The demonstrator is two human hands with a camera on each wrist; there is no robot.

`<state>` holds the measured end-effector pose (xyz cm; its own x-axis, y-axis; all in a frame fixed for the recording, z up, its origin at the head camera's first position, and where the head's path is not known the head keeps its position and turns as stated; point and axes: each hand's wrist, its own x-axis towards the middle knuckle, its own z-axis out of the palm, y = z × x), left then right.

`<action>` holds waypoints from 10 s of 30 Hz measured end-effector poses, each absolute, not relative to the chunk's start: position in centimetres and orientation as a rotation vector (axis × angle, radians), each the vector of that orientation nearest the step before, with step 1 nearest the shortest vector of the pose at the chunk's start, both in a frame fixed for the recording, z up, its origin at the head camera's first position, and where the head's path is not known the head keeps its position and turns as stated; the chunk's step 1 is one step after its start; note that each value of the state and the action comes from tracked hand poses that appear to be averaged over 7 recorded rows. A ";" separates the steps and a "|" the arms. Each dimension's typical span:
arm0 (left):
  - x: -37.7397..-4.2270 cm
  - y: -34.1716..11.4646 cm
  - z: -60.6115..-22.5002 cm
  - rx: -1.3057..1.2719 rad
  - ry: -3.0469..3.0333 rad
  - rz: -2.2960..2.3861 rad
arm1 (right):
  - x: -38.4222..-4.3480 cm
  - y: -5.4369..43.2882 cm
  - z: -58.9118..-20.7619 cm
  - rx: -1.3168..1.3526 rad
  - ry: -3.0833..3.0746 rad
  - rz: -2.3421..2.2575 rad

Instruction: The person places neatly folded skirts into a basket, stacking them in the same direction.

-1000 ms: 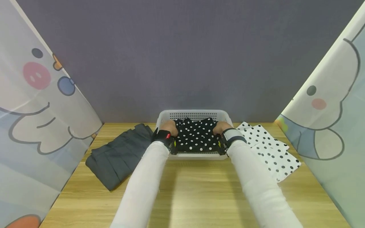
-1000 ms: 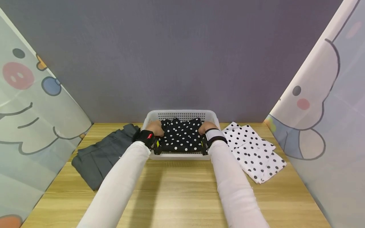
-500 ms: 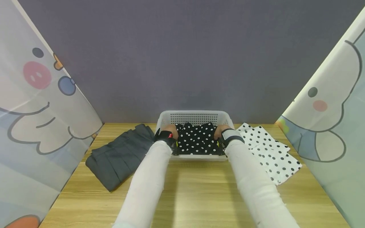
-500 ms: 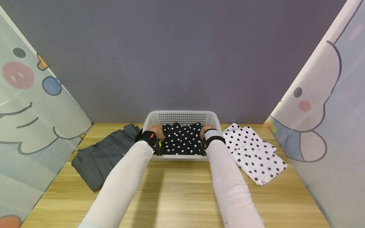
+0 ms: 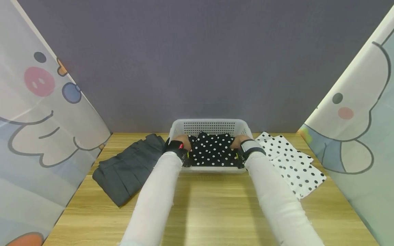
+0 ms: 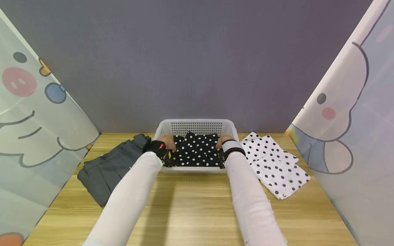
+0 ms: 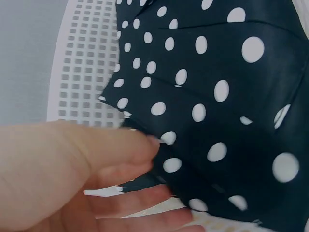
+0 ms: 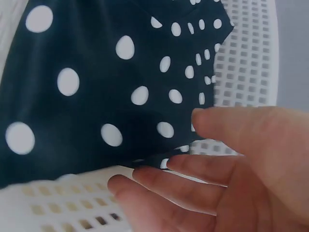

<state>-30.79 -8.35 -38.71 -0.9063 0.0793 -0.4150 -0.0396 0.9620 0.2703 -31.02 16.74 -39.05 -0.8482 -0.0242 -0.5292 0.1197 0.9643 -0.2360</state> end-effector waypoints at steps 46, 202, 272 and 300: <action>-12.4 -11.1 -43.4 0.759 3.585 0.432 | -11.9 16.6 -42.7 -0.767 3.308 -0.558; -1.5 -20.4 -46.0 0.300 2.990 0.183 | -8.4 5.5 -46.2 -1.752 2.806 -0.140; -3.9 -10.0 -45.9 0.812 3.132 0.305 | -5.7 21.9 -47.1 -1.152 2.978 -0.499; -5.4 -9.7 -44.4 0.115 3.309 0.629 | -5.0 18.6 -44.2 -0.042 3.186 -0.699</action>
